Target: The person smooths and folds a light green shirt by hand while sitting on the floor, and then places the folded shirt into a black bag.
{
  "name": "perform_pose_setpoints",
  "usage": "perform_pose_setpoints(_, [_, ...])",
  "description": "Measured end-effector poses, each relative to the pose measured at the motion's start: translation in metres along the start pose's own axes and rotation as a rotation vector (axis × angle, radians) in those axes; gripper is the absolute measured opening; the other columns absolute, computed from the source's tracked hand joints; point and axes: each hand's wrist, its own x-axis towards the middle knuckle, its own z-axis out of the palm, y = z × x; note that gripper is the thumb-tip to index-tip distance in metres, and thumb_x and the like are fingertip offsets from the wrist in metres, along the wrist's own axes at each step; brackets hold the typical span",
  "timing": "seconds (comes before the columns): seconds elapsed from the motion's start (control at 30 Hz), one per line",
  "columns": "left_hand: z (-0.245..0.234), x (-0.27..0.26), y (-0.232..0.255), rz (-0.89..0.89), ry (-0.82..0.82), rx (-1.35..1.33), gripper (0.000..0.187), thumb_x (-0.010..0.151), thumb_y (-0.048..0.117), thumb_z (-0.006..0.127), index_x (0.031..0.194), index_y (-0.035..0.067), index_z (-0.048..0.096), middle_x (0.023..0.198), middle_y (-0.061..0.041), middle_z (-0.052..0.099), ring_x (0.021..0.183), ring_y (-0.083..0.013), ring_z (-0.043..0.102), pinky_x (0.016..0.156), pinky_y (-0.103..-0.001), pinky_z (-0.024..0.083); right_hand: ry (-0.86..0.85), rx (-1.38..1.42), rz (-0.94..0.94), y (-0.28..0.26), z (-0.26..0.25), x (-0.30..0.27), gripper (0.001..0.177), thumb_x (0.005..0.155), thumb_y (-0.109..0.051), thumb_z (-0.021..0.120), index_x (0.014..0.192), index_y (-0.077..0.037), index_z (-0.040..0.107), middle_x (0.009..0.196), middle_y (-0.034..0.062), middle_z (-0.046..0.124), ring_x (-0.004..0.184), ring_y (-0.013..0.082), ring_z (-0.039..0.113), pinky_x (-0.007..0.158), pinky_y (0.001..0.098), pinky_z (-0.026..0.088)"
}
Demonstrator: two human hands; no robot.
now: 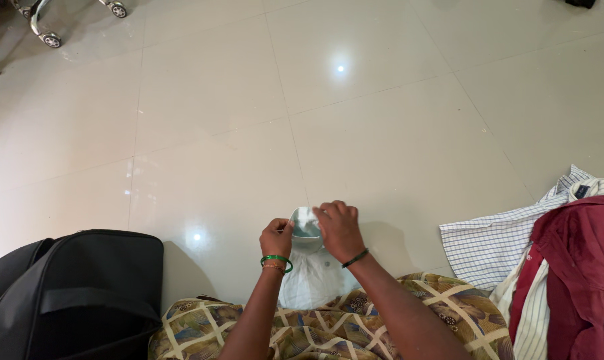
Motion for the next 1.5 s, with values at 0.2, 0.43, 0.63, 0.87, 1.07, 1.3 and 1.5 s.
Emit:
perform_pose_setpoints(0.2, [0.0,0.01,-0.015,-0.08,-0.136,-0.291,0.021,0.092,0.024,0.074,0.095,0.004,0.076,0.084,-0.004,0.073,0.071,-0.015,0.065,0.071,-0.033,0.056,-0.093,-0.054,-0.032,0.011,0.015,-0.01,0.025,0.079,-0.002,0.066,0.1,-0.012,0.075,0.099,-0.0016,0.067,0.104,0.0209,0.057,0.088,0.0419,0.039])
perform_pose_setpoints(0.43, [-0.007,0.021,-0.042,-0.495,-0.434,-0.833,0.03,0.093,0.014,0.067,0.123,0.013,0.065,0.081,0.002,0.06,0.07,-0.0117,0.053,0.071,-0.034,0.052,-0.079,-0.016,0.061,0.019,0.024,-0.012,0.014,0.083,-0.006,0.067,0.091,-0.015,0.075,0.094,-0.0029,0.067,0.098,0.0213,0.058,0.085,0.0422,0.04])
perform_pose_setpoints(0.63, [0.013,0.023,-0.057,-0.316,-0.293,-0.606,0.045,0.086,0.023,0.075,0.127,0.01,0.06,0.089,-0.001,0.064,0.074,-0.0119,0.059,0.066,-0.033,0.051,-0.096,0.019,0.109,0.015,0.024,-0.011,0.012,0.084,-0.006,0.069,0.092,-0.014,0.075,0.092,-0.0012,0.067,0.094,0.0226,0.06,0.082,0.0425,0.041])
perform_pose_setpoints(0.87, [0.016,0.0,-0.037,-0.344,-0.041,-0.323,0.039,0.083,0.035,0.078,0.102,0.002,0.069,0.081,-0.005,0.067,0.064,-0.015,0.063,0.054,-0.029,0.051,-0.131,0.019,0.123,0.006,0.016,-0.003,0.016,0.085,-0.007,0.07,0.098,-0.014,0.076,0.091,-0.0001,0.067,0.093,0.023,0.06,0.082,0.0422,0.041])
perform_pose_setpoints(1.07, [0.022,-0.01,-0.023,-0.435,-0.064,-0.409,0.022,0.088,0.022,0.074,0.095,0.002,0.073,0.074,-0.004,0.066,0.061,-0.0128,0.059,0.055,-0.029,0.053,-0.103,0.097,-0.033,0.007,0.015,-0.002,0.014,0.083,-0.011,0.072,0.097,-0.014,0.075,0.094,-0.0001,0.067,0.096,0.0232,0.06,0.081,0.0432,0.042])
perform_pose_setpoints(1.3, [0.024,-0.01,-0.049,-0.159,-0.196,-0.452,0.016,0.09,0.011,0.073,0.102,0.0,0.076,0.076,-0.002,0.07,0.063,-0.0097,0.06,0.06,-0.026,0.051,-0.172,0.157,0.271,0.021,0.015,0.003,0.007,0.089,-0.015,0.071,0.093,-0.017,0.076,0.091,-0.0037,0.07,0.092,0.0216,0.06,0.08,0.0419,0.042])
perform_pose_setpoints(1.5, [0.009,0.011,-0.063,-0.193,-0.358,-0.739,0.024,0.096,0.013,0.068,0.117,0.002,0.074,0.088,0.0,0.069,0.072,-0.0094,0.052,0.071,-0.026,0.05,-0.165,0.171,0.28,0.019,0.016,0.003,0.005,0.088,-0.016,0.071,0.091,-0.017,0.076,0.09,-0.0039,0.07,0.091,0.0223,0.06,0.079,0.0428,0.042])
